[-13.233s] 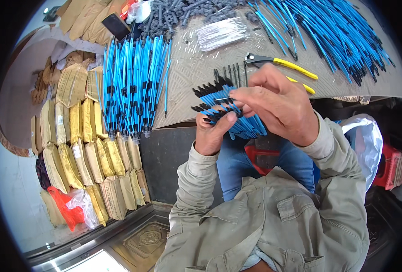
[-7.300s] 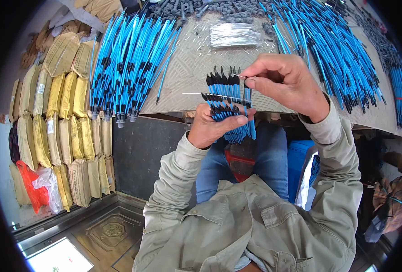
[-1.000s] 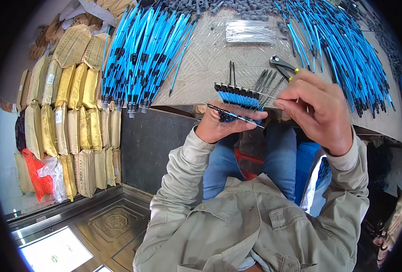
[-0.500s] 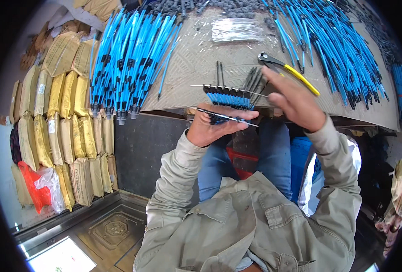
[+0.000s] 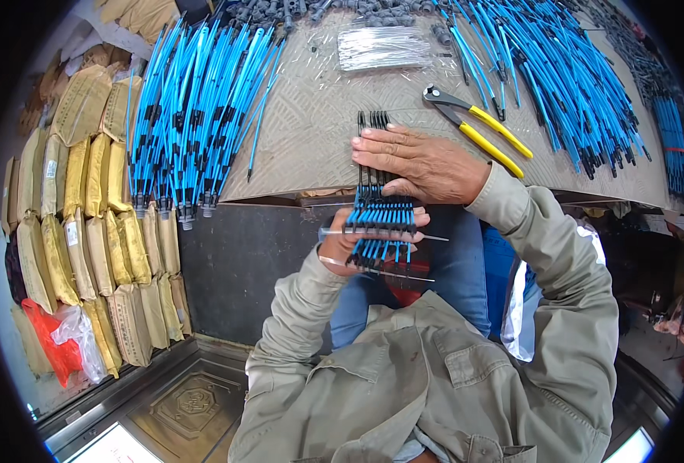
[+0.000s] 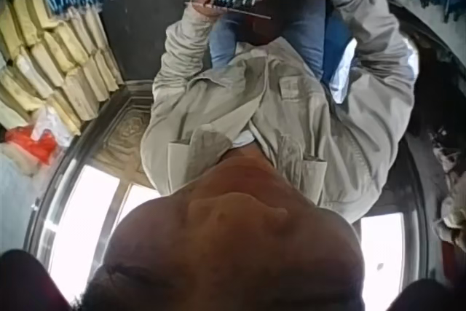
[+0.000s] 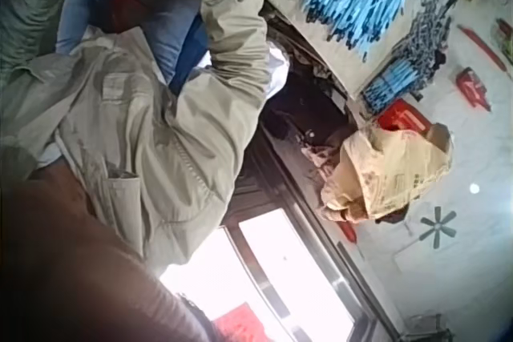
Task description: Assembling bundles of blue plastic components into a central hub and securing them.
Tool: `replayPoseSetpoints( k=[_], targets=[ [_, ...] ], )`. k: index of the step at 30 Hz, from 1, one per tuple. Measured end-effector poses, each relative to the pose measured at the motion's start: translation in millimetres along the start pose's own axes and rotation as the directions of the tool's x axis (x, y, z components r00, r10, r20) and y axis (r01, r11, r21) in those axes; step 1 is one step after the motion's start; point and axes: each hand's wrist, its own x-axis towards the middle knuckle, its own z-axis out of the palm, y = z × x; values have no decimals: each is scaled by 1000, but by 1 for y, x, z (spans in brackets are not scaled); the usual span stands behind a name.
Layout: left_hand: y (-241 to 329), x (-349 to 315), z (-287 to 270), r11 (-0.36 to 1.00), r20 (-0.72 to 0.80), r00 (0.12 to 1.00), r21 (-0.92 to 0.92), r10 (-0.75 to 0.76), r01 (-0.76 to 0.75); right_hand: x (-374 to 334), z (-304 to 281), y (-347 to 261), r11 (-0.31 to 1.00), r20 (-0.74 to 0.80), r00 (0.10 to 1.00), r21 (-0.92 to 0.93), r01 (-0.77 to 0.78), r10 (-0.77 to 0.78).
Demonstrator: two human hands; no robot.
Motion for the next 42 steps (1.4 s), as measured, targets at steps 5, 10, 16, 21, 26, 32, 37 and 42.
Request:
replayPoseSetpoints(
  k=[5, 10, 16, 21, 26, 32, 37, 42],
  targets=[
    [-21, -9, -7, 551, 108, 988, -821, -113, 153, 1, 3, 1, 999, -8, 1000, 23, -22, 22],
    [-7, -7, -3, 928, -38, 982, -335, -187, 164, 1, 2, -2, 998, 1, 999, 49, -51, 51],
    [12, -7, -8, 735, 195, 971, 637, 140, -234, -2, 10, 4, 1000, -52, 999, 15, -5, 5],
    [50, -11, -7, 797, 153, 985, 603, -78, -31, 1, 10, 6, 1000, -73, 997, -2, -15, 14],
    [61, -18, -11, 758, 167, 980, 652, -106, -29, 1, 10, 7, 1000, -94, 996, 13, -10, 11],
    [55, -53, -29, 698, 112, 994, 712, -8, -74, 3, 14, 4, 997, -124, 991, 64, -43, 51],
    [65, -67, -40, 598, 2, 996, 800, 91, -56, 8, 0, 7, 987, -96, 987, 103, -122, 132],
    [66, -17, -41, 109, 163, 981, 979, 107, -175, 12, -9, 11, 965, -3, 977, 162, -208, 211]
  ],
)
